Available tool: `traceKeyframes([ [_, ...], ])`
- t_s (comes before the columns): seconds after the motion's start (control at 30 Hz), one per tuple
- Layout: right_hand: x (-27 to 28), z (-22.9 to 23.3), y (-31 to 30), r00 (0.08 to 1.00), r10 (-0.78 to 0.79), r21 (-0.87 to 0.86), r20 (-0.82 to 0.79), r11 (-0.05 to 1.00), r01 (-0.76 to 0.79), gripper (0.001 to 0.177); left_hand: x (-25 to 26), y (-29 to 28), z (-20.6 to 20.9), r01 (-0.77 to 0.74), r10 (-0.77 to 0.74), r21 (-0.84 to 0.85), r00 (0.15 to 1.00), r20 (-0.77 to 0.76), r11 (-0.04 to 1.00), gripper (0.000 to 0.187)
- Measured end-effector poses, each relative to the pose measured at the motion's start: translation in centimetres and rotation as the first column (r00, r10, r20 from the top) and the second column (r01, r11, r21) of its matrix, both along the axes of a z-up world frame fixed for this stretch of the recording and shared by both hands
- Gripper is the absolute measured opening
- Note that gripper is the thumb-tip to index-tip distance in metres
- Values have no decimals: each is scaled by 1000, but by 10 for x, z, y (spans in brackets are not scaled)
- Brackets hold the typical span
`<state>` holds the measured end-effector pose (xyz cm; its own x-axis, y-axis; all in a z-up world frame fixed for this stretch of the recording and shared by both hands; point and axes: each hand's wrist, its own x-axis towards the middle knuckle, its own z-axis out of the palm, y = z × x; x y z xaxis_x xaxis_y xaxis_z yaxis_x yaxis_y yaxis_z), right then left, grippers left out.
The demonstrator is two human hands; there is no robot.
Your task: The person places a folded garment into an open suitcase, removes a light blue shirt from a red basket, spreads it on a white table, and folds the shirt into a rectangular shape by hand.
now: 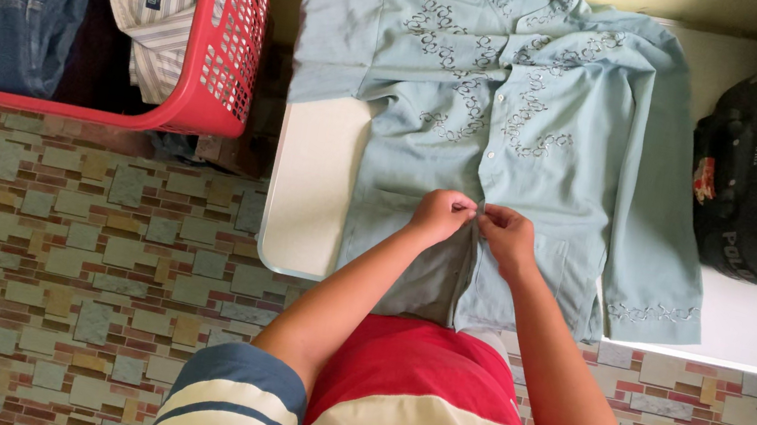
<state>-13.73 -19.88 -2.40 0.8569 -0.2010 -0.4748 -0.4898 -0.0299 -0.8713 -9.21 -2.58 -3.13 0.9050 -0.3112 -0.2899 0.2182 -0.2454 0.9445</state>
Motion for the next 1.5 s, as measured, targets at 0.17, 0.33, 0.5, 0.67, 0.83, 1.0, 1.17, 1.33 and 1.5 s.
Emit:
traceKeyframes([
  [0.17, 1, -4, -4, 1000, -10, 24, 13, 1000, 10, 32, 2, 1, 1, 29, -31, 39, 998, 57, 999, 17],
  [0.33, 2, 17, 3, 998, 47, 92, 35, 995, -50, 32, 2, 2, -3, 30, -37, 55, 992, 123, 998, 20],
  [0.5, -5, 58, 17, 994, 93, -260, 59, 963, -75, 32, -1, 3, 9, 25, -33, 109, 997, 71, 994, 27],
  [0.67, -6, 51, 17, 994, 73, -191, 79, 980, -57, 28, -4, 0, 3, -9, -7, 131, 993, 122, 991, 27],
  [0.83, -2, 10, 3, 997, -76, 190, -3, 979, 75, 29, -5, -2, -4, -78, 48, 195, 987, 153, 978, 24],
  [1.0, -4, 20, -5, 999, -20, 155, -33, 988, 25, 24, -2, 5, -6, -43, 42, 42, 999, 28, 998, 23],
  [1.17, -3, 50, 7, 990, 137, -63, -11, 988, -138, 25, -6, 1, 1, -52, 25, 141, 983, 184, 989, 21],
  [1.33, 2, 45, 11, 972, 215, -76, -94, 972, -222, 29, -8, 3, 11, -38, -4, 178, 974, 226, 983, 21],
  [1.5, 4, 23, 9, 969, 206, 65, -136, 978, -198, 31, -11, 0, 17, -73, 15, 206, 963, 270, 976, 18],
])
